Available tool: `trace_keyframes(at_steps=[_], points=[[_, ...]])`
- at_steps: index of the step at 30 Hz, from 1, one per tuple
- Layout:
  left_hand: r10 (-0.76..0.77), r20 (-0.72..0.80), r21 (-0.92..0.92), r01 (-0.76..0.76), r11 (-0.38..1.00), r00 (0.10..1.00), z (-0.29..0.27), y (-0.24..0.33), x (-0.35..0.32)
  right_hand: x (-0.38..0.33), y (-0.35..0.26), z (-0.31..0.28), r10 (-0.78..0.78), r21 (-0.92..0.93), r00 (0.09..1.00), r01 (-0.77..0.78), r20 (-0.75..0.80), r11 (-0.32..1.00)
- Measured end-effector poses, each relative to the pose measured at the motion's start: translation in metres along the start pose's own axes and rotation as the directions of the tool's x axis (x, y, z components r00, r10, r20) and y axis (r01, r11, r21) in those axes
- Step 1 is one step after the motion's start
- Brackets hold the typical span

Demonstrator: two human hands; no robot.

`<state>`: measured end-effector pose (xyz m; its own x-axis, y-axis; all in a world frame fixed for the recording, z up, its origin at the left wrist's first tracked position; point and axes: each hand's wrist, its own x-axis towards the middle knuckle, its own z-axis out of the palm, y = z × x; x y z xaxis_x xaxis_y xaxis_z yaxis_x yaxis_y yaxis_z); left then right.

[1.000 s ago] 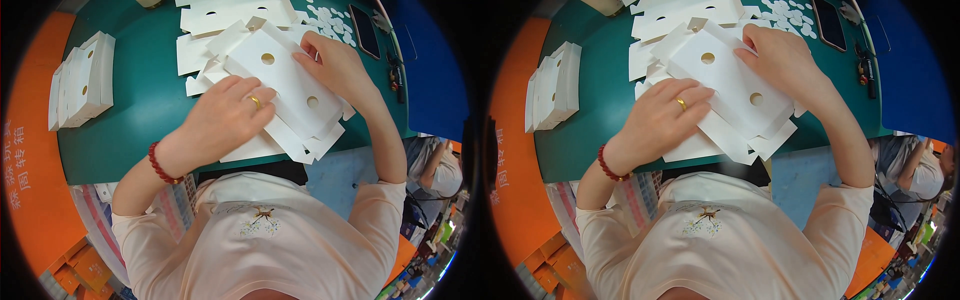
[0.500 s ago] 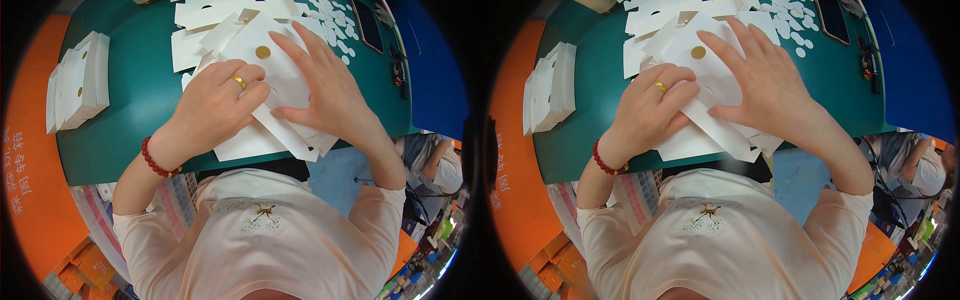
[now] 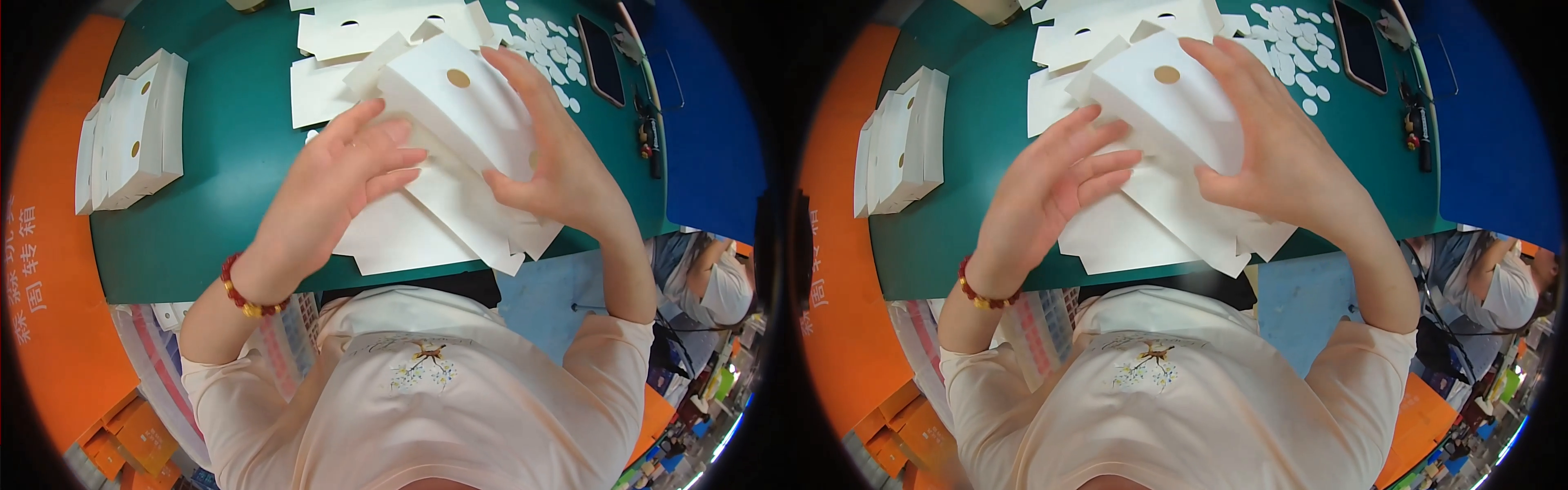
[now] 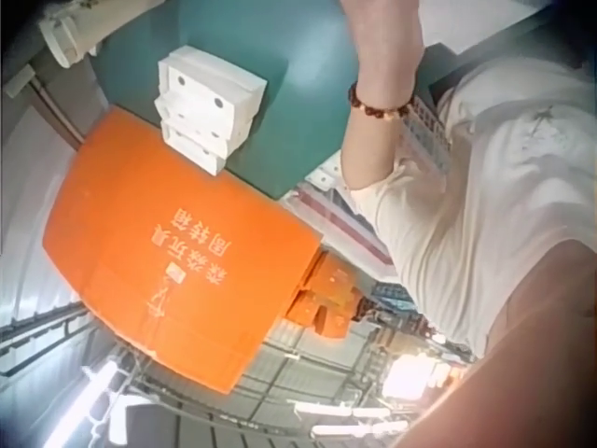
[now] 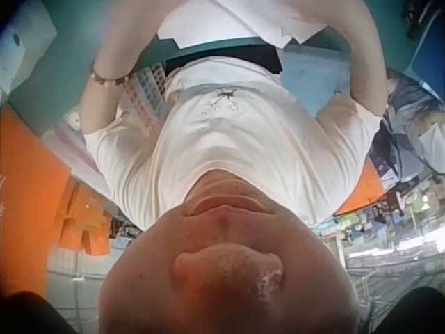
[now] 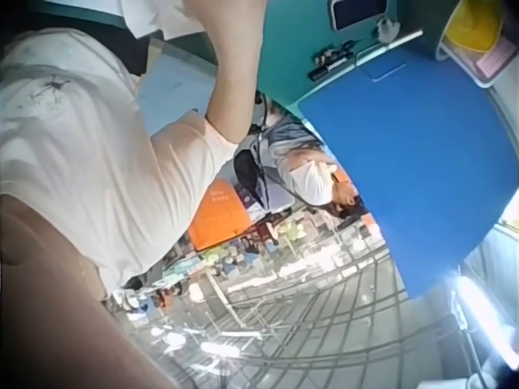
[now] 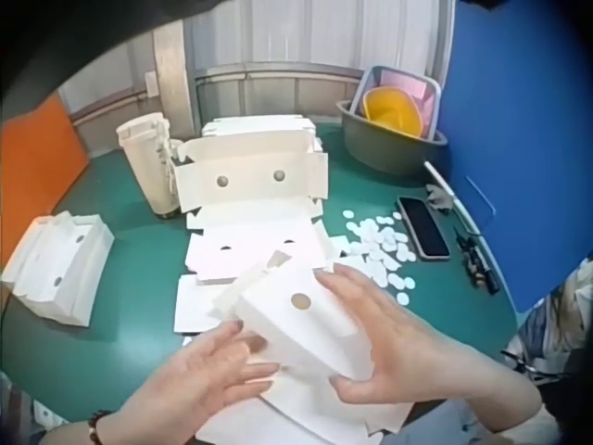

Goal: Folding and assembling white cardboard boxes on a workbench.

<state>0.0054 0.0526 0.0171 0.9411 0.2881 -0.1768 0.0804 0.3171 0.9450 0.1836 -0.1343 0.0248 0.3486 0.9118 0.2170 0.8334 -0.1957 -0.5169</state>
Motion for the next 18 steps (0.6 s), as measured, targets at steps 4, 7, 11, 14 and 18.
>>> trace_keyframes(at_steps=[4, 7, 11, 14, 18], points=[[-0.143, 0.015, -0.353, 0.139, 0.925, 0.990, -0.007, 0.012, 0.030, 0.000, 0.000, -0.005, 0.008, 0.173, 0.996, -0.023, 0.086, 0.985], [-0.085, -0.026, -0.329, 0.072, 0.941, 0.996, 0.000, 0.016, 0.038, -0.001, 0.000, -0.005, -0.032, 0.136, 0.994, 0.017, 0.109, 0.991], [0.009, -0.184, -0.153, -0.038, 0.988, 0.983, -0.002, 0.005, 0.041, -0.002, -0.002, -0.002, -0.090, 0.119, 0.993, 0.080, 0.076, 0.990], [0.078, -0.230, -0.039, -0.089, 0.995, 0.970, 0.000, -0.001, 0.041, -0.002, -0.002, 0.002, -0.103, 0.068, 0.992, 0.098, 0.078, 0.993], [0.002, -0.313, -0.301, -0.101, 0.948, 0.950, 0.012, -0.002, 0.035, -0.002, 0.003, 0.003, -0.018, 0.107, 0.994, 0.007, 0.105, 0.994]])
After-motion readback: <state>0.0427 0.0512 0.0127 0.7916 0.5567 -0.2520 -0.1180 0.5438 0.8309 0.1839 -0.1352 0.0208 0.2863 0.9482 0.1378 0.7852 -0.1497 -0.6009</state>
